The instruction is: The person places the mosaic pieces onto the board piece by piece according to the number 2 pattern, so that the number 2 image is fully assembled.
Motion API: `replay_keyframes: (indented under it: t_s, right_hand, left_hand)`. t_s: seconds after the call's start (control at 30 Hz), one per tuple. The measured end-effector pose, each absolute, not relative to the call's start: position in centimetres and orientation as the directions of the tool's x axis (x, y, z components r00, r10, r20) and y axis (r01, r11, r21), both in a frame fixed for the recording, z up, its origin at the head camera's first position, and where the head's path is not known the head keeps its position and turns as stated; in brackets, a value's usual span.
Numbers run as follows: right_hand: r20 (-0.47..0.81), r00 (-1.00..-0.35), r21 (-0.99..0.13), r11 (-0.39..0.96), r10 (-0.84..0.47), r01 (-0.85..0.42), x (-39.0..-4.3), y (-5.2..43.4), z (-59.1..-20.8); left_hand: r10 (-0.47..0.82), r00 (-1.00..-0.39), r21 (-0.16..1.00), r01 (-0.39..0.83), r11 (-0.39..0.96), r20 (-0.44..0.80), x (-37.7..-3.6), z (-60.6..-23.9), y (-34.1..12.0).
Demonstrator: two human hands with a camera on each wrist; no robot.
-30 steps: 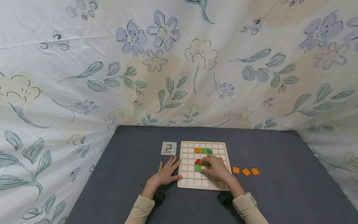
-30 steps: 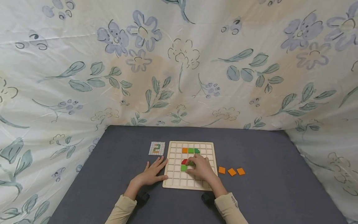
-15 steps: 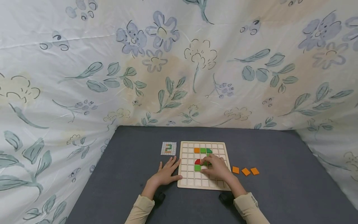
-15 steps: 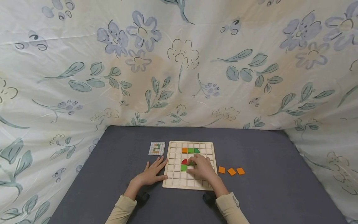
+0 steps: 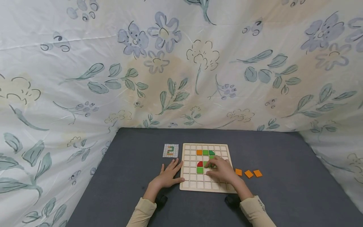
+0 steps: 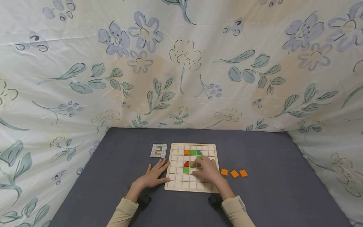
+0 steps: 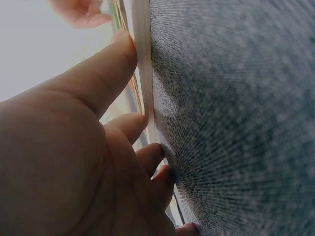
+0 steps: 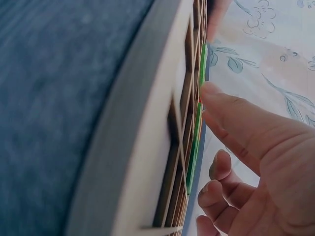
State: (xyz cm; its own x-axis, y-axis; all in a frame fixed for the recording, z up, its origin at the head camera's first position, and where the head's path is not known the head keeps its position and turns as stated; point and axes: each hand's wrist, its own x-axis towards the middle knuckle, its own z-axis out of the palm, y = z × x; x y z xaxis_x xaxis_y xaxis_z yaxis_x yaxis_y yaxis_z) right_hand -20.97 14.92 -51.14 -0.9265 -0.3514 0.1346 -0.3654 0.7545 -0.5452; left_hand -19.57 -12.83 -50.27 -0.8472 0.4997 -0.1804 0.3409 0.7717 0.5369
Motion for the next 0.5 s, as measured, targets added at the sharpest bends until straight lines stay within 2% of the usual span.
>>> replay_keyframes:
  t_s: [0.23,0.5]
  right_hand:
    - [0.179,-0.914,-0.516,0.756,-0.364,-0.402,-21.0,15.9,-51.4]
    - [0.156,-0.924,-0.523,0.765,-0.348,-0.376,-20.5,17.2,-51.2]
  left_hand:
    - [0.502,-0.846,0.538,0.343,0.769,-0.178,-19.6,-50.3,-12.9]
    - [0.506,-0.844,0.54,0.348,0.766,-0.175,-19.7,-50.6,-12.9]
